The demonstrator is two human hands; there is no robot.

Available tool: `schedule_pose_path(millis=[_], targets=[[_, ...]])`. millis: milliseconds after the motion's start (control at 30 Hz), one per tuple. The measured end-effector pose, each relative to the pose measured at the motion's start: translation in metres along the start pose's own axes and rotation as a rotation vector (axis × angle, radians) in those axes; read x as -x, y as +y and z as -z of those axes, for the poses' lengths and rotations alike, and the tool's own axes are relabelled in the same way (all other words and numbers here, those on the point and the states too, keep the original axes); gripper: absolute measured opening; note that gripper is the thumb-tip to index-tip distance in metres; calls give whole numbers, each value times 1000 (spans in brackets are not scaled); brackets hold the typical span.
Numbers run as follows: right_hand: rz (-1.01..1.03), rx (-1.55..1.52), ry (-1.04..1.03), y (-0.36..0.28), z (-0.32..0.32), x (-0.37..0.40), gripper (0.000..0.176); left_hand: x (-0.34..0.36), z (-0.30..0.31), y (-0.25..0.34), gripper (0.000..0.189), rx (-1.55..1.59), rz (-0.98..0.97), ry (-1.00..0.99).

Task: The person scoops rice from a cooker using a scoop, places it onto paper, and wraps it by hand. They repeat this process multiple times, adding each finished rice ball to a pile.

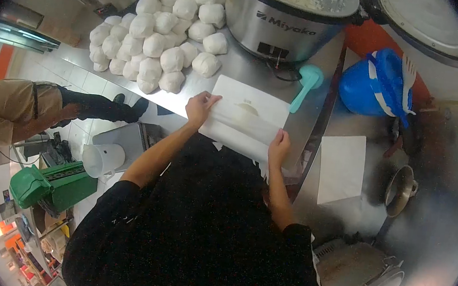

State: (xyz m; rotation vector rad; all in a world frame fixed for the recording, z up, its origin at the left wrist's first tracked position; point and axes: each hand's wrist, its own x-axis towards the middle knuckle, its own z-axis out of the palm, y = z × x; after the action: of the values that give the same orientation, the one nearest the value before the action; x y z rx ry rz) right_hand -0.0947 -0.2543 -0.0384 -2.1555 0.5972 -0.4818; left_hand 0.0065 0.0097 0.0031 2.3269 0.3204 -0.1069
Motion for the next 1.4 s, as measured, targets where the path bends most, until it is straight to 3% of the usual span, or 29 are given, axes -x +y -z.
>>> schedule_pose_path(millis=[100, 167, 267, 333, 367, 467, 600, 667, 700, 800, 833, 900, 1000, 1067, 1133, 1267, 1333, 1400], targets=[[-106, 313, -229, -1, 7, -9, 24, -3, 0, 3, 40, 7, 27, 13], [17, 344, -173, -16, 13, -12, 21, 3, 10, 11, 43, 76, 85, 26], [347, 426, -145, -37, 4, -41, 23, 22, -7, -4, 57, -119, -767, 92], [525, 493, -162, -39, -7, -55, 26, 46, -12, 7, 66, -323, -1117, -252], [574, 521, -171, -41, -16, -61, 28, 57, -12, 14, 69, -348, -1142, -279], [656, 493, -247, -36, -27, -74, 26, 50, -14, 28, 69, -413, -1145, -235], [661, 388, -294, -24, -36, -77, 17, -7, -42, 45, 53, -328, -921, -250], [644, 332, -274, -30, -30, -74, 13, -41, -58, 38, 50, -386, -905, -225], [637, 303, -263, -36, -28, -75, 12, -57, -64, 30, 50, -462, -985, -203], [687, 341, -285, -41, -22, -75, 14, -69, -46, 43, 48, -543, -881, -351], [690, 344, -305, -41, -22, -77, 17, -67, -40, 45, 35, -523, -924, -237], [701, 351, -345, -42, -21, -86, 22, -67, -26, 54, 24, -487, -914, -296], [319, 169, -682, -64, -1, -102, 28, -60, 1, 54, 10, -393, -925, -288], [320, 116, -824, -77, 11, -101, 37, -45, 11, 45, 7, -316, -932, -220], [389, 142, -874, -83, 13, -97, 46, -30, 14, 32, 8, -238, -930, -126], [537, 342, -880, -110, -7, -97, 51, 21, 5, 32, 35, -230, -810, 104], [587, 391, -940, -108, -23, -106, 45, 56, -17, 12, 62, -511, -977, -137], [691, 397, -1012, -89, -46, -112, 36, 87, -20, 13, 71, -454, -912, -228]])
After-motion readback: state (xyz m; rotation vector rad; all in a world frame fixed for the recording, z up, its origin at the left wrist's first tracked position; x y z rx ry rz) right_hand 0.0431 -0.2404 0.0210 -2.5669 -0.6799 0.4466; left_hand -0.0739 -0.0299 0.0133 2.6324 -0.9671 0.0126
